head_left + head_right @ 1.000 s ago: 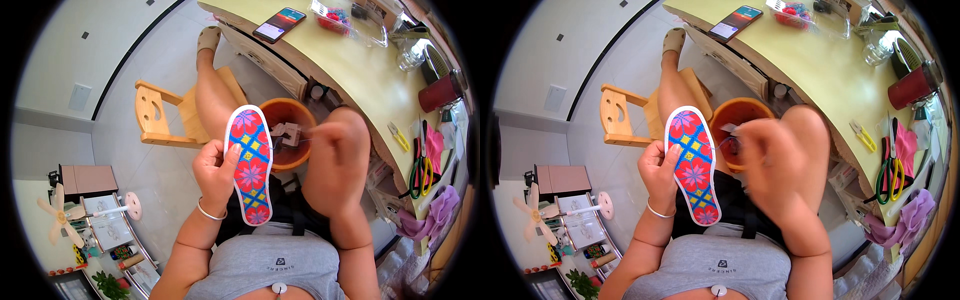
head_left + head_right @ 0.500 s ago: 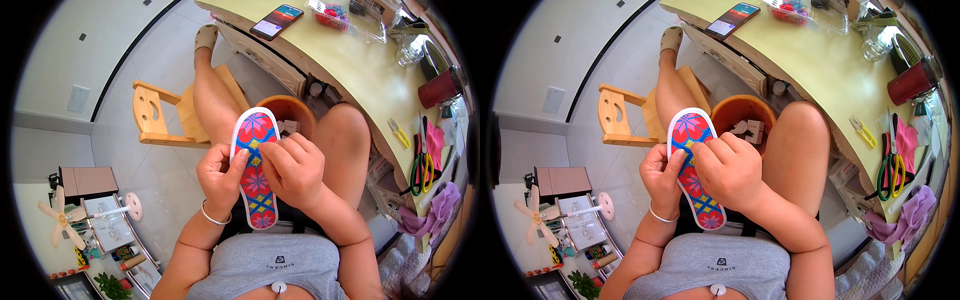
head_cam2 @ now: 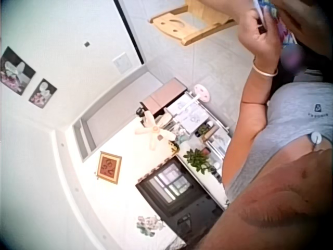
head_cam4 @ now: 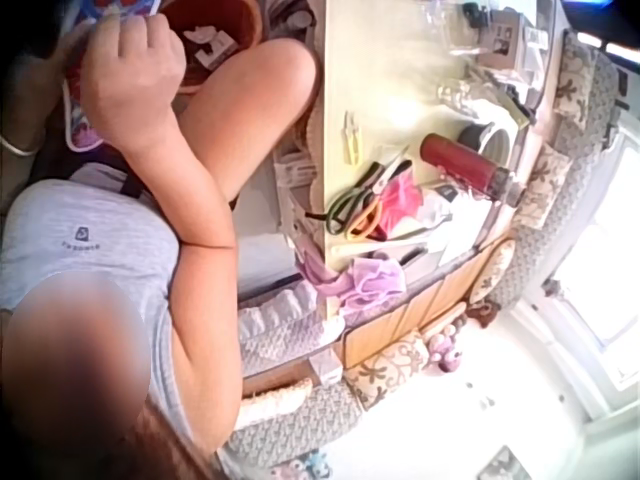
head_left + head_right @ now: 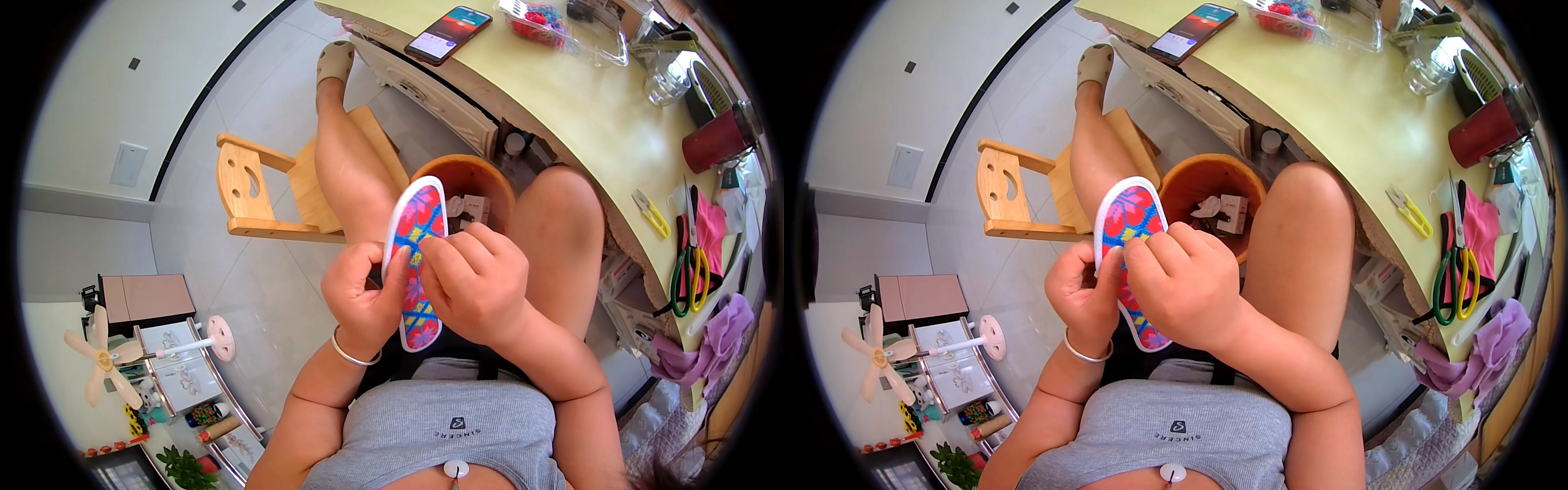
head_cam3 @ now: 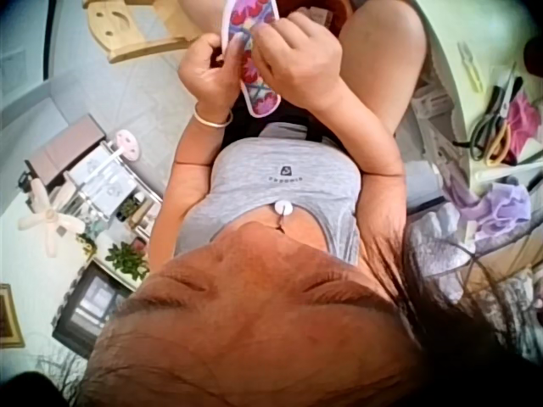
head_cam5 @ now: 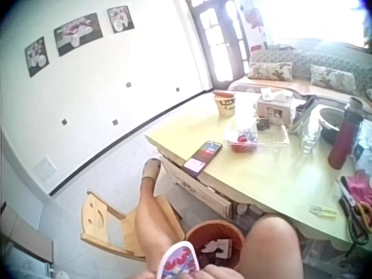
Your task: The person sews decorative floral patterns onto a shoe insole using a needle and blue thread. They pull the thread through the insole, adjust the positioning, and occasionally handle the needle near their lap.
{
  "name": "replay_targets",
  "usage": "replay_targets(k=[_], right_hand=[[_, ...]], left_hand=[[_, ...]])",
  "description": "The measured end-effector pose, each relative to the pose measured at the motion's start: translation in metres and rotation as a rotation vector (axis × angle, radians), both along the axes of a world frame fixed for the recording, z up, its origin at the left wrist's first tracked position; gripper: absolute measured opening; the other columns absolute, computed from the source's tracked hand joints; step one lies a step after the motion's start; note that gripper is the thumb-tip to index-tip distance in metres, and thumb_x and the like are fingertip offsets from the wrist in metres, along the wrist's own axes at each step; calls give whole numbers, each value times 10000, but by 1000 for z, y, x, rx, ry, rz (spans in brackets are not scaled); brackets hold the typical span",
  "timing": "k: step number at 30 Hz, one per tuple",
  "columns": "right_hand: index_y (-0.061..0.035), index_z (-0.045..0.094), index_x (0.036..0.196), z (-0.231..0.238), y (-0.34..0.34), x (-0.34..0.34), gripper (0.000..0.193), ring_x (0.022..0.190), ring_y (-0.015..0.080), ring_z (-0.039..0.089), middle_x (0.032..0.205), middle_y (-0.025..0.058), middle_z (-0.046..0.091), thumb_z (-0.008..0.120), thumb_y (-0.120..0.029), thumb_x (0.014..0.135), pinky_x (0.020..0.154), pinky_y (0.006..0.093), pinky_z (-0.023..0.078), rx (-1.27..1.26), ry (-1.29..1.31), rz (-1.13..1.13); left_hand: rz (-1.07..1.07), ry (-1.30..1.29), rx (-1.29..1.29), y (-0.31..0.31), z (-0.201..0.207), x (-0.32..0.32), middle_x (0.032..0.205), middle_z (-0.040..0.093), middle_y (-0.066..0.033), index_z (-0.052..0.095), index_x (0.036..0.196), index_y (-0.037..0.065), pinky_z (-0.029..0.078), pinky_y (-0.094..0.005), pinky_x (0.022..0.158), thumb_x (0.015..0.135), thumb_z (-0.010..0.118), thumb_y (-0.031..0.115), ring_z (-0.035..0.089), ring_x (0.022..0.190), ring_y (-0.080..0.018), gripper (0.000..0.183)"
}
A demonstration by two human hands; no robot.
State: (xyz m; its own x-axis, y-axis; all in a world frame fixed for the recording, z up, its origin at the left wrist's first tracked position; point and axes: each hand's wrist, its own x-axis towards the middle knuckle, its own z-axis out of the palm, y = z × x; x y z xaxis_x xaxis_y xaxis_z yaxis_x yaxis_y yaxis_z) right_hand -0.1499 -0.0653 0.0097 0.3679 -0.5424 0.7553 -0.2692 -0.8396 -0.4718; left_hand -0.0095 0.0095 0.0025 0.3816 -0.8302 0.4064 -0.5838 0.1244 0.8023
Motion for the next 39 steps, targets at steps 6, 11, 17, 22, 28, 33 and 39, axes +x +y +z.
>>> replay_targets(k=[6, 11, 17, 22, 28, 33, 39], right_hand=[[-21, 614, 816, 0, 1, 0, 172, 535, 220, 530, 675, 69, 579, 709, 21, 680, 475, 322, 433, 116, -15, 11], [-35, 600, 831, -6, 2, -3, 164, 584, 214, 536, 692, 62, 559, 705, -37, 706, 505, 309, 439, 66, 5, 0], [4, 675, 898, 10, -12, -24, 121, 908, 235, 595, 968, 116, 638, 689, -13, 779, 793, 327, 474, 349, -317, -63], [31, 712, 935, -12, -4, -16, 114, 990, 147, 614, 1137, 94, 628, 653, -50, 881, 869, 288, 499, 1559, -774, 704], [-13, 669, 943, -21, -1, -8, 73, 952, 183, 642, 1133, 111, 644, 623, -40, 892, 801, 296, 520, 1875, -1113, 641], [-17, 577, 949, -23, -47, -44, 75, 790, 180, 636, 1013, 119, 648, 579, -84, 914, 585, 231, 525, 1853, -1620, 742], [24, 543, 1029, -25, -103, -177, 108, 570, 89, 371, 763, 23, 495, 511, -27, 939, 451, 218, 284, 957, -1628, 368]], left_hand=[[30, -14, -14, -1, 6, -11, 641, 576, -82, 583, 749, 3, 411, -251, 500, 825, 718, 24, 510, 528, -141, 156], [-33, -79, -49, -2, 5, -9, 666, 601, -71, 613, 808, -5, 414, -244, 510, 847, 706, 31, 518, 549, -118, 107], [-128, 582, -60, -5, 6, 2, 832, 660, -26, 635, 918, -18, 476, -216, 674, 897, 677, 63, 582, 733, -82, 94], [-452, 968, 58, -8, 4, 2, 899, 669, -39, 647, 953, -7, 488, -221, 772, 889, 682, 59, 601, 839, -92, 98], [-480, 916, 84, -8, -5, -2, 887, 649, -74, 624, 941, -2, 484, -274, 767, 886, 693, 125, 599, 799, -163, 154], [-414, 1091, -31, -2, -13, 22, 800, 583, -106, 571, 899, 15, 469, -304, 633, 927, 632, 157, 555, 687, -212, 158], [-630, 1578, -234, -4, -2, 92, 705, 480, -58, 509, 864, 49, 395, -258, 516, 981, 512, 173, 469, 588, -146, 170]])
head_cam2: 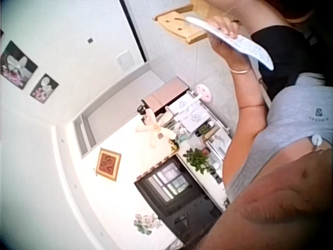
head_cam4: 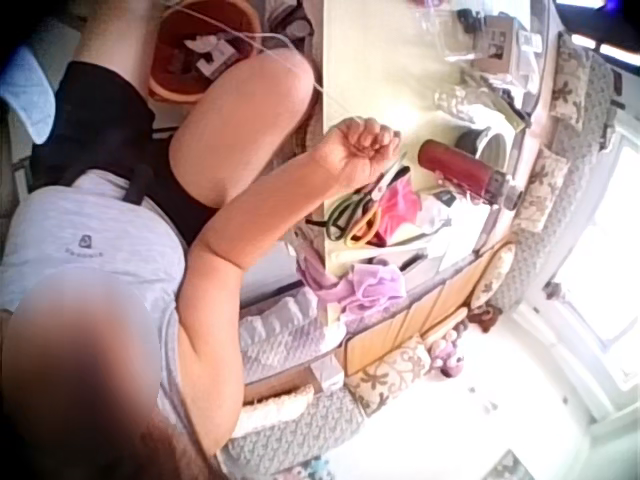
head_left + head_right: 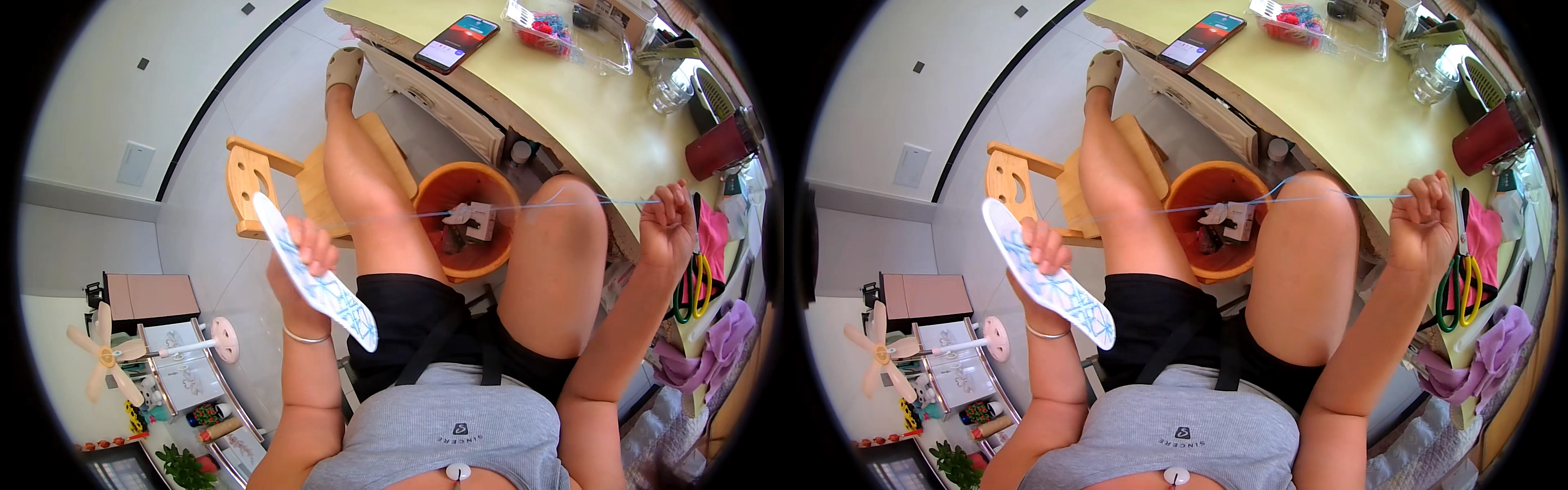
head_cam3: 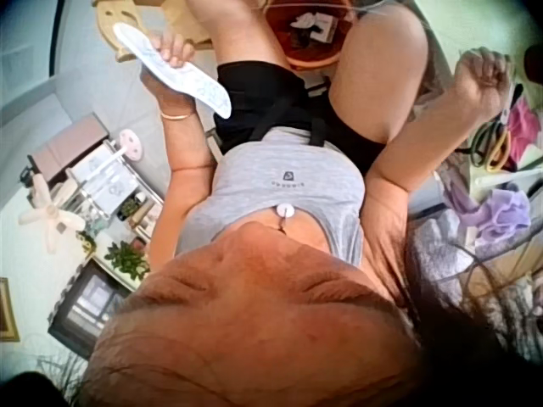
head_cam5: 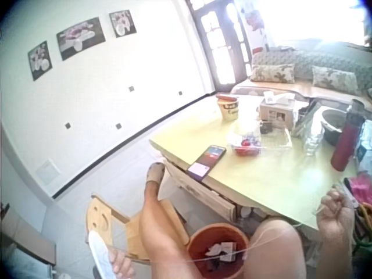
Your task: The person sews decorative floral patterns onto a shoe insole using a needle and blue thread. They pull the thread through the insole, adjust the positioning, and occasionally handle the needle near their lap.
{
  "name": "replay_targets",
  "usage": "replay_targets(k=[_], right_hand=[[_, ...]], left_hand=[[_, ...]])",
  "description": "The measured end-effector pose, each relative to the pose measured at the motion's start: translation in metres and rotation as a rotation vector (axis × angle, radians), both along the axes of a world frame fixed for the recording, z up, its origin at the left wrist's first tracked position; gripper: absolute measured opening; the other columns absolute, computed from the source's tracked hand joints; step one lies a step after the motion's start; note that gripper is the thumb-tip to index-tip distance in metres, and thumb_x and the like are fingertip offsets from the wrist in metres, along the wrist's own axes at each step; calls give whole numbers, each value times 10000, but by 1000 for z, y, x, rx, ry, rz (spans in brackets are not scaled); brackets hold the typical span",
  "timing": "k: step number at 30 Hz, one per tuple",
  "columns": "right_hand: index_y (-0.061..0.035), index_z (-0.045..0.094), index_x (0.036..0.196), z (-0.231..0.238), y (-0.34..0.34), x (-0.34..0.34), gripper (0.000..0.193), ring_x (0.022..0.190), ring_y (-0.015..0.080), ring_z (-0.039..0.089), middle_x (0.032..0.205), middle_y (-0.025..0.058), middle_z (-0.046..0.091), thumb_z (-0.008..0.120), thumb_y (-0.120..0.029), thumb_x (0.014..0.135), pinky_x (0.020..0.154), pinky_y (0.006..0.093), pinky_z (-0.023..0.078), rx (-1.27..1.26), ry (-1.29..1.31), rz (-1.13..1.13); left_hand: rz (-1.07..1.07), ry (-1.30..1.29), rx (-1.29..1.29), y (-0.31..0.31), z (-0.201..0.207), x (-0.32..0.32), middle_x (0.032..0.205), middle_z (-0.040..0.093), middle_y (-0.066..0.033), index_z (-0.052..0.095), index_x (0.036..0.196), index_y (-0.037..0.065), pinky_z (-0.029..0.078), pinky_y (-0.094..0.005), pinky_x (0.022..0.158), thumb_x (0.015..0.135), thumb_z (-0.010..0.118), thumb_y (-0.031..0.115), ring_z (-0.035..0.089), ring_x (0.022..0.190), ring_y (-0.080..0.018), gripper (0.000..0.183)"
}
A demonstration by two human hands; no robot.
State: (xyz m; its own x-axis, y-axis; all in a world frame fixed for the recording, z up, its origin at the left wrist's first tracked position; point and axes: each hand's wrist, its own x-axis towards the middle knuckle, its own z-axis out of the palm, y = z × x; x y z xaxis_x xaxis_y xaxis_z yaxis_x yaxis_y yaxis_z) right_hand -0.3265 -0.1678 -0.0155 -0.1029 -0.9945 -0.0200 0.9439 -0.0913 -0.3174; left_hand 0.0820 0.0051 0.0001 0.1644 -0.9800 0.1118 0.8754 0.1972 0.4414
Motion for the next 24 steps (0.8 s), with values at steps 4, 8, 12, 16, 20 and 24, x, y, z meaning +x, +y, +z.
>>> replay_targets(k=[4, 8, 12, 16, 20, 24], right_hand=[[22, 569, 1112, 18, 27, 57, 188, 577, 56, 342, 702, -14, 446, 527, -84, 962, 474, 213, 268, -28, 503, -222], [-15, 623, 999, 39, 86, 146, 117, 641, 85, 516, 737, 0, 573, 618, -25, 883, 585, 223, 420, -237, 1071, 65], [-13, 637, 878, 33, 96, 181, 133, 610, 225, 584, 721, 81, 612, 659, 60, 769, 564, 300, 473, -815, 1294, -193], [-11, 628, 874, 32, 101, 189, 143, 598, 234, 592, 746, 73, 639, 650, 69, 758, 558, 313, 478, -878, 1314, -168], [-55, 596, 803, 25, 102, 198, 145, 577, 196, 532, 691, 28, 569, 667, 1, 689, 519, 300, 457, -883, 1292, -253], [-49, 596, 810, 26, 102, 196, 158, 583, 197, 537, 704, 32, 574, 669, 1, 680, 522, 301, 459, -889, 1310, -234]], left_hand=[[-223, 116, 47, -7, -8, -39, 676, 483, -32, 516, 855, 51, 368, -251, 505, 981, 504, 187, 454, 549, -133, 186], [-471, 332, -101, -14, -35, -63, 696, 517, -42, 536, 867, 49, 368, -252, 502, 978, 503, 201, 471, 548, -135, 191], [-681, 504, -289, -34, -58, -80, 676, 518, -44, 546, 863, 45, 365, -253, 490, 976, 489, 192, 471, 533, -137, 194], [-653, 498, -227, -33, -62, -81, 672, 515, -46, 553, 867, 45, 353, -253, 484, 965, 500, 216, 460, 526, -140, 204], [-617, 475, -178, -28, -64, -81, 667, 512, -49, 561, 871, 46, 341, -254, 478, 954, 511, 240, 450, 520, -142, 217], [-580, 437, -125, -25, -62, -80, 663, 509, -51, 568, 875, 46, 329, -254, 472, 944, 522, 264, 439, 514, -145, 233]])
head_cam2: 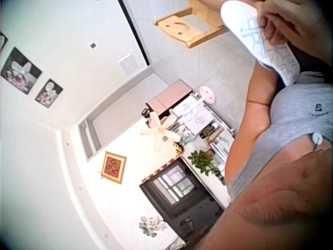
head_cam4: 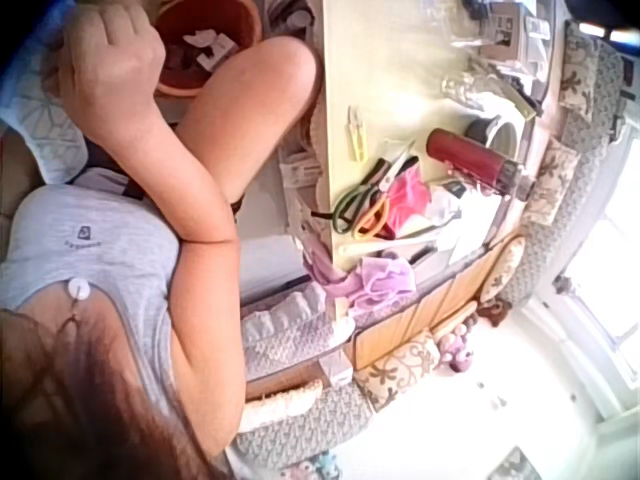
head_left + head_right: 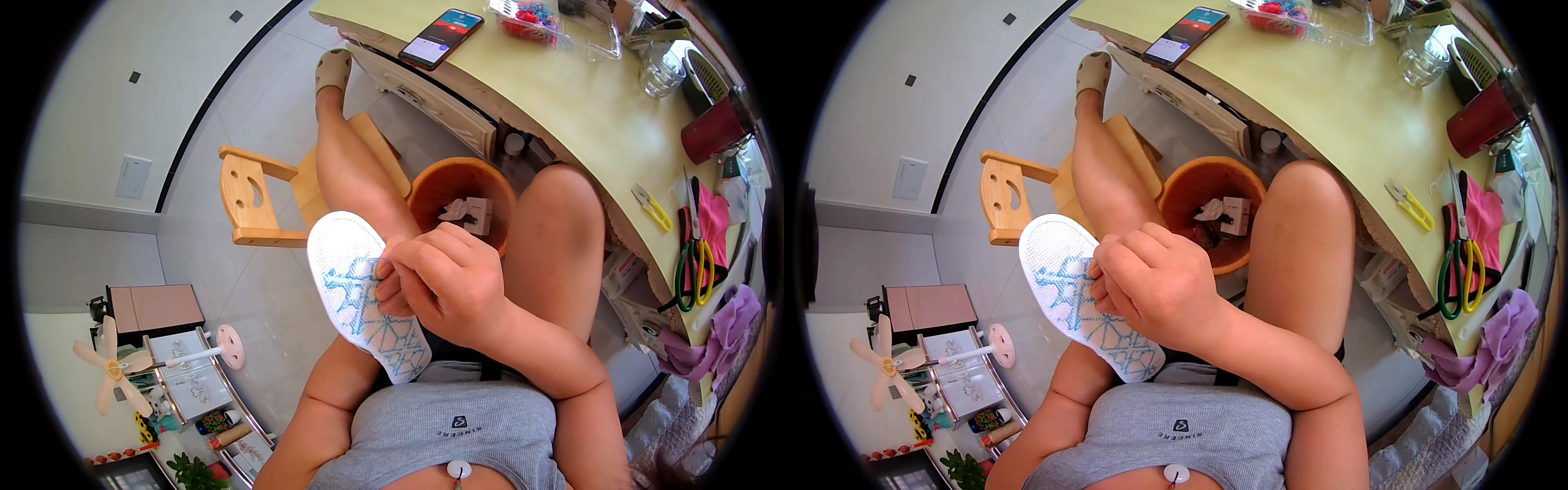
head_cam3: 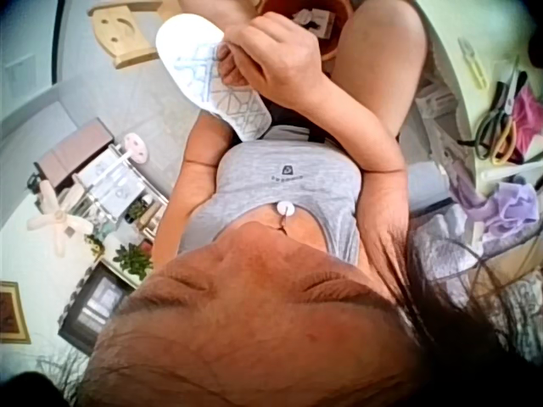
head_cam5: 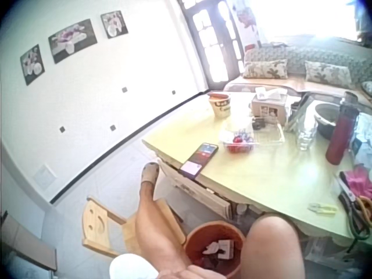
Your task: The person sews decorative floral patterns onto a shoe insole using a needle and blue thread. They pull the thread through the insole, adjust the positioning, and occasionally handle the needle near their lap.
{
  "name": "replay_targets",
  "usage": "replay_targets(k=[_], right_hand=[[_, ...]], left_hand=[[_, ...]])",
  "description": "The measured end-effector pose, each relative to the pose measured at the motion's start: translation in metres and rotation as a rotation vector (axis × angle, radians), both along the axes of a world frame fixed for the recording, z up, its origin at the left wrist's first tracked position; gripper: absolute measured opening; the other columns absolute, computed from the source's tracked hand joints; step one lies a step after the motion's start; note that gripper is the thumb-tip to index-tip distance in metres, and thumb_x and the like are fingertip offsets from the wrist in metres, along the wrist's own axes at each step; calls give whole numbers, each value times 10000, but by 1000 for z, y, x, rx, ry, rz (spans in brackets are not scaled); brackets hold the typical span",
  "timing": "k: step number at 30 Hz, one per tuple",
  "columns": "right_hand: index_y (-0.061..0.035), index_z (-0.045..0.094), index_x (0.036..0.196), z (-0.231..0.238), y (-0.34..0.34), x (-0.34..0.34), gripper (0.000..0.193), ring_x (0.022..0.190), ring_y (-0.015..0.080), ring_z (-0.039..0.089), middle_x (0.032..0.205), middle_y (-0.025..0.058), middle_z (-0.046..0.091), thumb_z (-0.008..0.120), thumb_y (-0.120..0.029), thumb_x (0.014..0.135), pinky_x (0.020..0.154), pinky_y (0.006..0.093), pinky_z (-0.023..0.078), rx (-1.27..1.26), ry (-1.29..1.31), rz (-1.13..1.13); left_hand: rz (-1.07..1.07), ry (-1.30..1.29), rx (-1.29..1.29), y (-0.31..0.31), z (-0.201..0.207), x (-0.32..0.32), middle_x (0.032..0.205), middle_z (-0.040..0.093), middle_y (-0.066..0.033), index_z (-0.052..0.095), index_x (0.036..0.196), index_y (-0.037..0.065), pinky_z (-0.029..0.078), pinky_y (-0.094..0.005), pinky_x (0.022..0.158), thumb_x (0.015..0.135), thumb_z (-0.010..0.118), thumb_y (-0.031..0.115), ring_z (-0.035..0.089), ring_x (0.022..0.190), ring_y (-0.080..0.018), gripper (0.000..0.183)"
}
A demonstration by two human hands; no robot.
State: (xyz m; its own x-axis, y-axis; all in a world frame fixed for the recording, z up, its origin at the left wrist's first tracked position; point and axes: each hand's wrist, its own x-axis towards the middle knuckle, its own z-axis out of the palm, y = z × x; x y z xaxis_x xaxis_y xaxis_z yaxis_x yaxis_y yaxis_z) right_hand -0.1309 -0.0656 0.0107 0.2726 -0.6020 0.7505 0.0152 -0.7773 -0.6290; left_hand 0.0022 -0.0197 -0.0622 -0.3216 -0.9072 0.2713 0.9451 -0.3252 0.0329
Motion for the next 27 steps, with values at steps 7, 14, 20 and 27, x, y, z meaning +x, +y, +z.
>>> replay_targets(k=[7, 14, 20, 27], right_hand=[[-34, 589, 820, -1, 0, 1, 166, 598, 211, 543, 705, 49, 565, 664, 7, 677, 537, 311, 467, -6, 3, 13], [-21, 599, 836, -1, -2, -9, 135, 626, 260, 573, 713, 82, 579, 652, 22, 720, 560, 345, 478, 55, 37, -22], [2, 633, 881, -6, -1, -13, 101, 683, 291, 626, 754, 137, 623, 657, 10, 784, 601, 359, 498, 394, -3, 98], [16, 630, 1020, -23, -9, -20, 111, 826, 58, 597, 916, 23, 655, 589, -11, 920, 731, 208, 489, 1063, -248, 531]], left_hand=[[73, -164, 117, 11, 7, 3, 655, 504, -55, 581, 882, 47, 308, -254, 462, 924, 541, 307, 420, 503, -150, 266], [164, -527, 329, 24, 29, 6, 646, 500, -60, 595, 889, 48, 286, -255, 452, 905, 560, 349, 402, 492, -154, 304], [294, -769, 325, 18, 54, 2, 922, 663, -63, 627, 1000, 0, 503, -249, 764, 932, 615, 147, 621, 807, -126, 162], [377, -928, 362, 18, 64, 0, 955, 697, -89, 641, 964, -11, 508, -249, 818, 896, 637, 61, 636, 845, -116, 99]])
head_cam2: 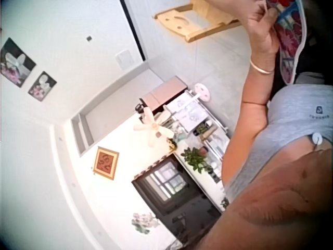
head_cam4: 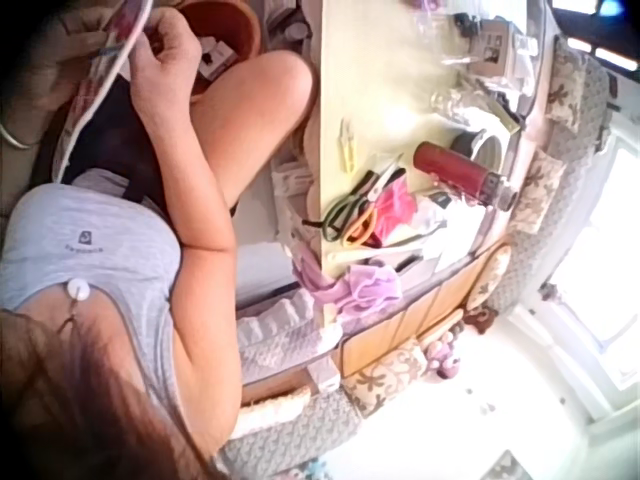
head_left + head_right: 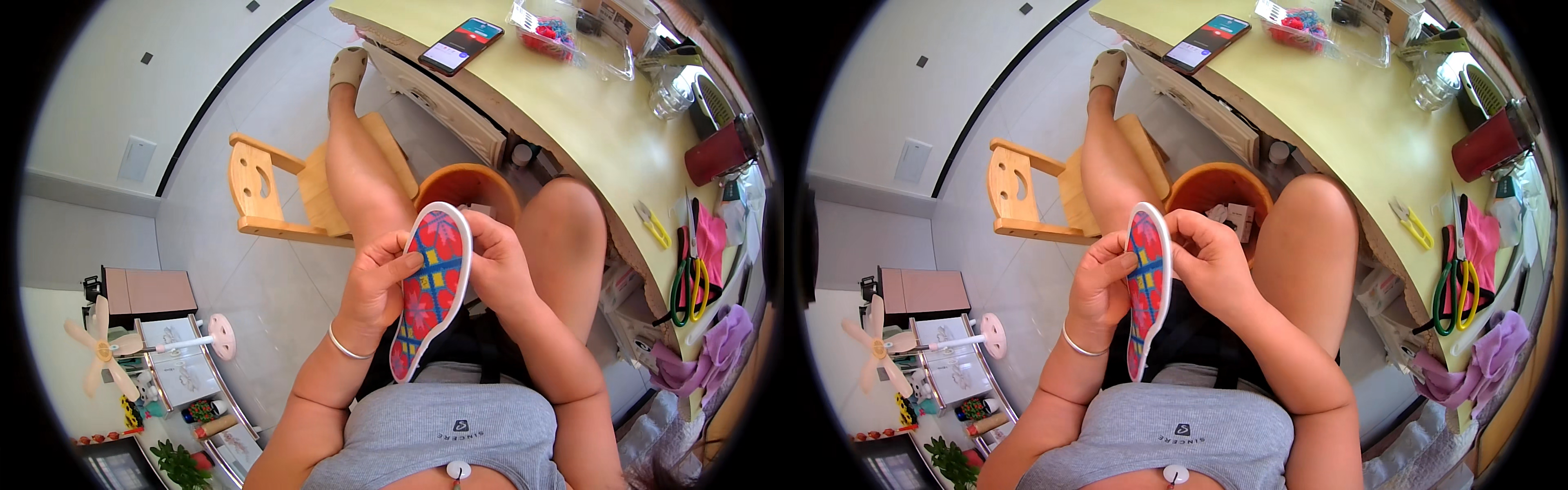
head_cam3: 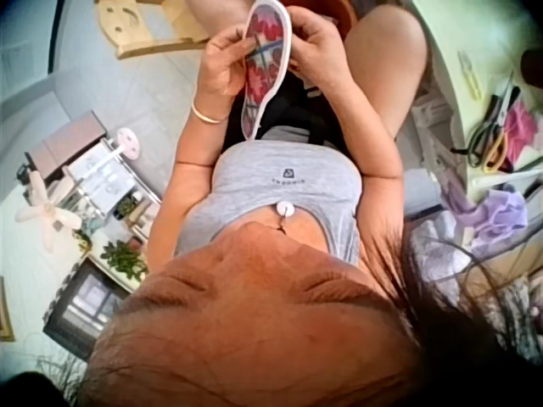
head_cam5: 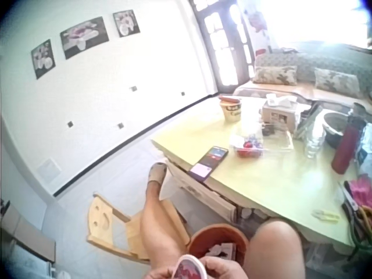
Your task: The person sews decorative floral patterns onto a shoe insole using a needle and blue thread. They pull the thread through the insole, adjust the positioning, and occasionally handle the needle near their lap.
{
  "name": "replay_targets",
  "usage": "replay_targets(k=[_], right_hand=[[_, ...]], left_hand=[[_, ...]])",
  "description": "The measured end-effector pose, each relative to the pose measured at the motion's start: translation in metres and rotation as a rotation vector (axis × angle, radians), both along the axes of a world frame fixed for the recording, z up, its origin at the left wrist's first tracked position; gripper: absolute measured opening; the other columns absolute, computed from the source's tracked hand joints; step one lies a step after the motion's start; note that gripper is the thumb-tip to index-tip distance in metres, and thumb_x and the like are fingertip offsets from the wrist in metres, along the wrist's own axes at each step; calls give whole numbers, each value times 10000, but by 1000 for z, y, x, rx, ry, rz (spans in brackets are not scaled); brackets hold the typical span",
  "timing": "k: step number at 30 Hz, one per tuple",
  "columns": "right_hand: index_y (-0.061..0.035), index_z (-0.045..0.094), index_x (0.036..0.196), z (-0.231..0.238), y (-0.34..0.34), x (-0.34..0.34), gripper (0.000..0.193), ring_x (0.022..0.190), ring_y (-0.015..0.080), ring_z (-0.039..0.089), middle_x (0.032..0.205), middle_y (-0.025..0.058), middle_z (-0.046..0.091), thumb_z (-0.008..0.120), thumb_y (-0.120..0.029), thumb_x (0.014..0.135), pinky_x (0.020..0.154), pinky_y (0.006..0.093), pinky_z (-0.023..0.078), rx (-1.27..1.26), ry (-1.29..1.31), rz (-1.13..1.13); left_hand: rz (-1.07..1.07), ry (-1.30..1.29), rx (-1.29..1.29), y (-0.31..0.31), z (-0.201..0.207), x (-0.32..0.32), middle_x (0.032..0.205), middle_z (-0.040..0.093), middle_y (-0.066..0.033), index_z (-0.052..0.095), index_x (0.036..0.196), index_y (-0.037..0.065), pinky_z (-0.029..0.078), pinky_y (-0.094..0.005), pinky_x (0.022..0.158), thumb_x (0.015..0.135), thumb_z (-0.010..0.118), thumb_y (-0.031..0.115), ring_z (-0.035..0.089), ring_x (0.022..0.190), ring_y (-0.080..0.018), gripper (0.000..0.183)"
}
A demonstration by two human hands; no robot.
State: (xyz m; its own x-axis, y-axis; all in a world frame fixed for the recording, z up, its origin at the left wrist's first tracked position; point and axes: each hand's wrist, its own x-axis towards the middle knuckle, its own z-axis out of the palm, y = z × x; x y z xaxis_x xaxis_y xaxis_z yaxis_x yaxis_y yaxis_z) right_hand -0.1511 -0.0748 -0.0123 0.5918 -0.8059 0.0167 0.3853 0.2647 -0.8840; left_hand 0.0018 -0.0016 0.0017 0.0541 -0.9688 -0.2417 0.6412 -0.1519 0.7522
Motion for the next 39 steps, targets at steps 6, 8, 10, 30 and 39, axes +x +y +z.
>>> replay_targets(k=[6, 8, 10, 30, 39], right_hand=[[8, 639, 1032, 8, -4, 4, 131, 796, 53, 588, 888, 20, 655, 611, -26, 909, 710, 210, 496, 151, 72, -171], [-19, 662, 973, 10, -7, -1, 110, 783, 111, 590, 882, 27, 639, 633, 5, 869, 676, 246, 486, -62, 166, -506], [-47, 684, 887, 8, -9, -7, 179, 849, 215, 582, 905, 51, 634, 690, 45, 734, 737, 319, 475, -691, 345, -613], [-39, 663, 867, -2, -3, 11, 238, 945, 268, 598, 992, 81, 650, 640, -112, 642, 697, 365, 482, -1355, 426, -636], [26, 527, 1086, 62, -9, -47, 201, 609, 94, 517, 822, 60, 571, 512, -147, 983, 536, 195, 430, -195, -138, -587]], left_hand=[[173, -162, -23, 3, 6, -6, 893, 695, -100, 631, 928, -26, 528, -242, 734, 888, 648, 36, 636, 764, -103, 76], [224, -239, -15, 5, 6, -7, 877, 691, -97, 625, 910, -22, 528, -234, 706, 893, 650, 43, 633, 742, -97, 72], [259, -330, -11, 6, 7, -8, 856, 686, -87, 620, 891, -17, 526, -226, 680, 895, 655, 49, 628, 722, -87, 75], [234, -616, -94, 8, -6, -17, 791, 627, 0, 600, 870, 9, 445, -182, 594, 888, 685, 84, 542, 678, -34, 115], [509, -1154, -54, 8, -27, 24, 656, 534, 27, 566, 777, 13, 394, -202, 535, 859, 686, 76, 448, 597, -22, 158]])
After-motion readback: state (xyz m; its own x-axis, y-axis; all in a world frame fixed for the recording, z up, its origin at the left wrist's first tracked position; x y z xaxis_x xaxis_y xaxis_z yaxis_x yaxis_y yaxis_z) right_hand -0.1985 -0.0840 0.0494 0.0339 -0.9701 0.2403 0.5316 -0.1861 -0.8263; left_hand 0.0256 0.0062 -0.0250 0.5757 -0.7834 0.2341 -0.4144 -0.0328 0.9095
